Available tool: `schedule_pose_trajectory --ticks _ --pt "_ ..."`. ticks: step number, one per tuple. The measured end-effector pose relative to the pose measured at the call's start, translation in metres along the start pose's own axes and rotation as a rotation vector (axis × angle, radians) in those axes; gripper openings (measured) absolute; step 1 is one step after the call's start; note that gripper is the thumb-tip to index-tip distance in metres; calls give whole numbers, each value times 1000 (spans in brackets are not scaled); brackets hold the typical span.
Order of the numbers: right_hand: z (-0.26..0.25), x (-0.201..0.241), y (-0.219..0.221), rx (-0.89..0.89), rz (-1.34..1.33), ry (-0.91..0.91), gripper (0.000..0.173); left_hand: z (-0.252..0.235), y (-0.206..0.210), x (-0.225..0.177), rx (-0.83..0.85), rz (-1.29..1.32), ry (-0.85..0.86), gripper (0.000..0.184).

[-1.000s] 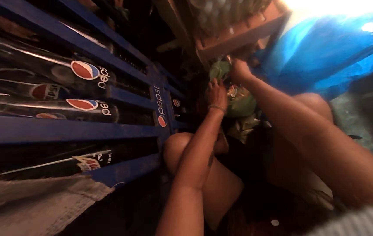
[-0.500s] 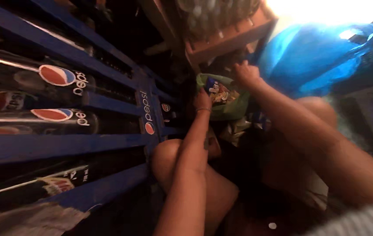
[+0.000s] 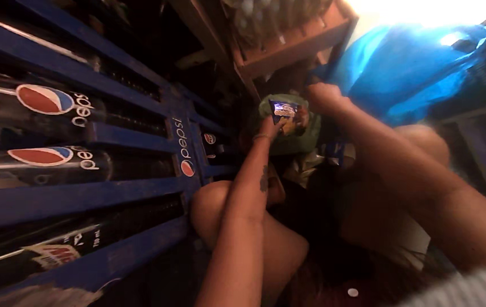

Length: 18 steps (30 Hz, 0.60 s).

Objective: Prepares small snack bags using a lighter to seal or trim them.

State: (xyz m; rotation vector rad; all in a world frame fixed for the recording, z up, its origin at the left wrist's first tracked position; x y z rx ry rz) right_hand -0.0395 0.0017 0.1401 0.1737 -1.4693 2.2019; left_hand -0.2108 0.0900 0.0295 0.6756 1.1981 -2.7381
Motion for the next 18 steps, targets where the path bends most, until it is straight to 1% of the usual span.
schedule_pose_trajectory --ticks 3,4,6,7,9,10,11,13,14,15,17,18 --pt "-5 -4 9 -81 18 -34 27 12 6 -15 -156 -254 -63 61" --pt "-2 -2 5 -60 18 -29 27 14 10 -19 -173 -320 -79 61" --pt "10 10 -10 61 15 -8 27 15 17 -22 -121 -397 -106 58" --pt "13 13 -13 90 23 -9 28 14 20 -22 -84 -370 -117 56" --pt "12 12 -11 100 28 -16 27 4 30 -13 -113 -213 -90 60" --pt "7 7 -4 66 32 -26 26 -3 34 -7 -144 -145 -47 68" --pt "-4 -3 9 -6 59 -45 25 -12 39 -1 -161 -102 -2 74" --pt "-16 -17 24 -69 56 -58 25 -25 47 9 -143 -116 56 81" --pt "-17 -19 26 -86 53 -67 24 -25 47 11 -128 -145 58 81" --pt "-15 -18 24 -110 58 -77 24 -21 44 10 -134 -151 49 79" --pt "1 -9 1 -135 64 -78 26 -7 33 -2 -205 -116 56 76" --pt "16 3 -20 -70 46 -41 28 2 28 -8 -271 -85 97 73"
Point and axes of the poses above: each hand's wrist, its own z-axis away from the middle knuckle, its own y-axis out of the palm, x = y × z, the point moved 1 cm from there along -z, towards the middle knuckle, and after that the axes turned 11 degrees about -y, right-handed, at the moved point
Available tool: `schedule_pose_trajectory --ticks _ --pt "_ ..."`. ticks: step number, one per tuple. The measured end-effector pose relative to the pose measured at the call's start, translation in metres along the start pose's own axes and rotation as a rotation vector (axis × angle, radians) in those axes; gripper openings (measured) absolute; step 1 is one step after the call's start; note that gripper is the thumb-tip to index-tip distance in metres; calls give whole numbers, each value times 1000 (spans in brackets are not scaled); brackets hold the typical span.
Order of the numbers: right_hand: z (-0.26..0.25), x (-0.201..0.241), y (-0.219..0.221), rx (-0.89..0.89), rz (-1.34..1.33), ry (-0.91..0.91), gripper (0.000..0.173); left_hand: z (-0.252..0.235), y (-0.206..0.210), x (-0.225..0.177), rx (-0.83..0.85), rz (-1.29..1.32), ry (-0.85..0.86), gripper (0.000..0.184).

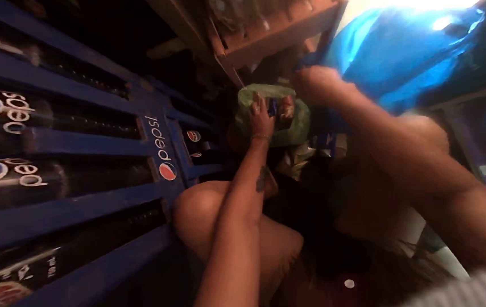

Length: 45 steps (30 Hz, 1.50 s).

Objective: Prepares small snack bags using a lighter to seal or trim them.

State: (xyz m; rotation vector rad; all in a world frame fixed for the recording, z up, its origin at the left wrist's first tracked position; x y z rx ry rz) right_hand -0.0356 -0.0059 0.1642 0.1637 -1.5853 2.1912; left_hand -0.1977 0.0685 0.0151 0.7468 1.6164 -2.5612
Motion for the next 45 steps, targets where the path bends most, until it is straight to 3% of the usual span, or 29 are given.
schedule_pose_trajectory --ticks 3,5,8,10,11,14,16,18,21,26,32,37,41,45 --pt "22 12 -38 -56 -42 6 34 22 -8 -14 -267 67 265 49" --pt "33 7 -50 -160 -136 -43 36 40 0 -24 -314 25 521 35" --pt "46 -6 -61 -218 -204 -83 41 75 32 -36 -111 -99 874 19" --pt "55 -11 -69 -232 -234 -80 42 91 77 -19 35 -92 1108 24" --pt "58 -14 -72 -245 -248 -83 43 99 96 -12 126 -142 1135 25" --pt "62 -24 -81 -312 -280 -96 40 111 135 -12 437 -308 875 33" --pt "66 -28 -85 -346 -278 -119 36 114 159 -20 450 -284 669 40" --pt "70 -28 -89 -373 -290 -134 34 114 172 -35 435 -281 565 51" --pt "71 -28 -98 -390 -311 -155 34 109 172 -70 468 -383 608 47" --pt "65 -25 -102 -354 -358 -175 32 106 161 -107 608 -418 438 41" --pt "60 -27 -98 -324 -340 -197 29 99 167 -88 537 -726 692 51" --pt "61 -15 -93 -317 -347 -205 30 108 159 -84 661 -726 546 56" --pt "67 -8 -93 -283 -325 -194 27 115 163 -85 636 -649 490 52" --pt "66 -11 -90 -290 -313 -207 29 113 169 -91 640 -456 280 54"
Point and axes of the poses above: each hand's wrist, its own z-axis away from the middle knuckle, its own y-axis out of the palm, x = y × z, the point moved 1 cm from there along -z, towards the middle knuckle, and after that the axes turned 11 degrees about -y, right-handed, at the moved point
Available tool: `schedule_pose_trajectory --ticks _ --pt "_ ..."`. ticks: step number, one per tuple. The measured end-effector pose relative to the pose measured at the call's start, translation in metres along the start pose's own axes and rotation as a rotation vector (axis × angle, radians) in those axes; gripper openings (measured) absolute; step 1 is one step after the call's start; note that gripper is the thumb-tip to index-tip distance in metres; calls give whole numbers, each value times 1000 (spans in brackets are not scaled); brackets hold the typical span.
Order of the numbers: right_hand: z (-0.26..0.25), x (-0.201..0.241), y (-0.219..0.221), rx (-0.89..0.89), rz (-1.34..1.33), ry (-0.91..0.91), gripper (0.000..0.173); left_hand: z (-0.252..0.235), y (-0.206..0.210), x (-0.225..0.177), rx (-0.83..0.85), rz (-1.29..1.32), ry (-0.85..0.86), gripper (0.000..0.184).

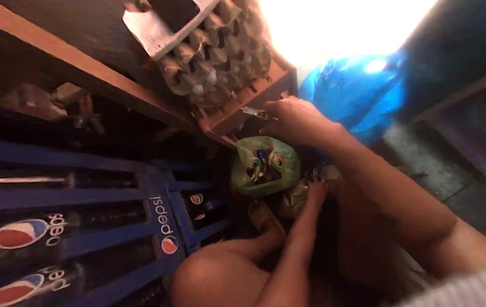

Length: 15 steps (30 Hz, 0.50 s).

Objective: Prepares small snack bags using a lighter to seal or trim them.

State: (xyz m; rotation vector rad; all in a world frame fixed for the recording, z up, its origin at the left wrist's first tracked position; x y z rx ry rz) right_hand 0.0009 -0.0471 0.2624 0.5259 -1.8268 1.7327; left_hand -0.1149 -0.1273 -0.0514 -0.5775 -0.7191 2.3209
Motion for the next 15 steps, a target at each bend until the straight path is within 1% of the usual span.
schedule_pose_trajectory --ticks 3,5,7,9,10,12,15 --pt "-3 -1 0 19 7 5 29 -2 -1 -1 -16 -127 52 51" --pt "-5 0 1 23 -8 5 29 0 -2 0 7 -200 90 47" --pt "-6 -1 1 24 -17 -7 28 4 -6 0 33 -246 96 43" --pt "-6 -6 -3 18 -23 -12 31 13 -17 -1 12 -266 128 43" --pt "-6 -10 -5 2 -35 -14 32 21 -27 0 -5 -267 154 44" --pt "-6 -18 -8 -61 -76 -12 32 47 -61 -1 -37 -271 210 44" --pt "-6 -28 -11 -158 -125 -1 32 90 -126 6 14 -215 215 40"
Point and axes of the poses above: each hand's wrist, its own z-axis away from the middle knuckle, its own y-axis out of the palm, x = y × z, the point moved 1 cm from there along -z, towards the middle knuckle, and after that the axes turned 11 degrees about -y, right-handed, at the moved point
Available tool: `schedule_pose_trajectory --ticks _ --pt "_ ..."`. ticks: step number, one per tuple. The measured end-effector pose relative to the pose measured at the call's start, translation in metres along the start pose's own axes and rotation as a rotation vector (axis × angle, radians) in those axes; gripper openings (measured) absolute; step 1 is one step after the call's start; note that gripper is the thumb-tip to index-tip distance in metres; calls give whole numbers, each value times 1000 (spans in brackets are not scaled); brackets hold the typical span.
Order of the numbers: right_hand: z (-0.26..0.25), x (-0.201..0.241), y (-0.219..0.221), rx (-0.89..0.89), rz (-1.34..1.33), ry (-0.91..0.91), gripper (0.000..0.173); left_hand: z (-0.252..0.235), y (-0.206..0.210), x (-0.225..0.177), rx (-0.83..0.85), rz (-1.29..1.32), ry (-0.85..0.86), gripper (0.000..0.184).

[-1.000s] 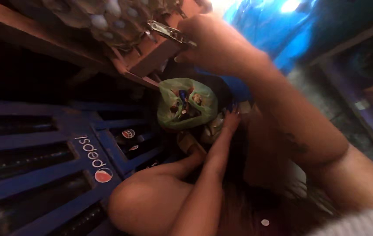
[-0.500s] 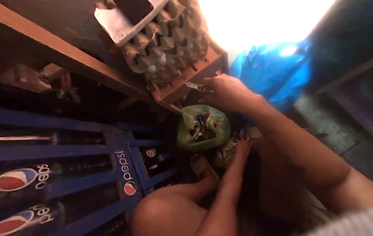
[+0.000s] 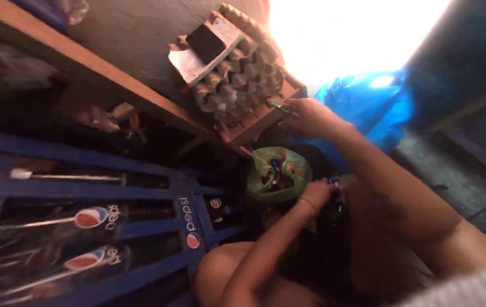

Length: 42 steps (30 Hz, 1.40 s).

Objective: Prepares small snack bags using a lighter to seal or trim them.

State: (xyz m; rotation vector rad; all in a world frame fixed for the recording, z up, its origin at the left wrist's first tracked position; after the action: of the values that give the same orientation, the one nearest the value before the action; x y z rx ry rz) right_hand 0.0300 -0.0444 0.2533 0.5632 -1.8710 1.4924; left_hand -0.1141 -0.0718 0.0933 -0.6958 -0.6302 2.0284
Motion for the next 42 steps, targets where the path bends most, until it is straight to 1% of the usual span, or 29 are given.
schedule_pose_trajectory --ticks 2,3,5,8,10,12,14,16,17,19,20,21,22,23,25,27,30,32,35,38,40,42 --pt "0 -4 -2 -39 -6 1 30 43 -42 19 -28 77 69 34" --pt "2 -4 -4 -43 -15 7 31 69 -60 32 -104 150 128 29" --pt "3 -5 -5 -59 -45 16 33 112 -80 69 -336 394 227 23" --pt "4 -1 2 -100 -123 -11 40 156 -80 126 -618 974 417 11" --pt "4 8 13 -88 -246 -80 41 173 -74 148 -768 1266 503 8" --pt "6 24 26 -42 -418 -172 32 182 -69 157 -905 1385 506 7" --pt "10 43 40 12 -604 -226 23 186 -68 156 -1019 1449 495 10" --pt "11 56 52 28 -713 -233 22 186 -68 155 -1088 1498 532 12" --pt "10 59 58 7 -733 -237 21 186 -69 155 -1123 1528 515 13" --pt "5 62 68 -61 -763 -237 24 183 -72 155 -1171 1583 405 17" --pt "2 62 73 -90 -767 -236 29 181 -73 158 -1169 1619 376 23" --pt "-1 60 77 -119 -754 -239 32 179 -72 161 -1139 1665 383 34" --pt "-4 59 82 -144 -722 -246 35 177 -71 164 -1106 1687 391 51" --pt "-7 58 85 -164 -690 -254 36 176 -69 165 -1096 1697 379 62" --pt "-10 58 90 -179 -635 -284 37 172 -67 162 -1111 1666 302 69" --pt "-10 60 93 -166 -593 -313 35 169 -67 153 -1131 1691 258 64" --pt "-10 61 93 -150 -546 -310 36 166 -68 144 -1173 1762 190 47" --pt "-9 60 91 -141 -556 -307 37 166 -70 141 -1203 1757 136 43" --pt "-7 62 89 -134 -561 -320 37 165 -71 140 -1259 1732 118 38" --pt "-6 62 87 -116 -548 -313 39 163 -71 142 -1296 1796 70 38" --pt "-6 61 86 -100 -554 -301 35 162 -72 147 -1326 1899 53 39" --pt "-4 60 85 -34 -583 -251 34 163 -74 153 -1373 1974 40 40"
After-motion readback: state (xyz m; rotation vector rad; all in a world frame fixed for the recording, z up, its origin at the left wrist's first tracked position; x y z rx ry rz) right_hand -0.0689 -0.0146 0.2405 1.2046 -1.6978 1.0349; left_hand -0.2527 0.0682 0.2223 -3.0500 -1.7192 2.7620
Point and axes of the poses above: each hand's wrist, its own z-axis away from the middle knuckle, its own y-axis out of the palm, x = y × z, the point moved 1 cm from there along -z, towards the middle knuckle, and after that the axes turned 11 degrees about -y, right-handed, at the moved point
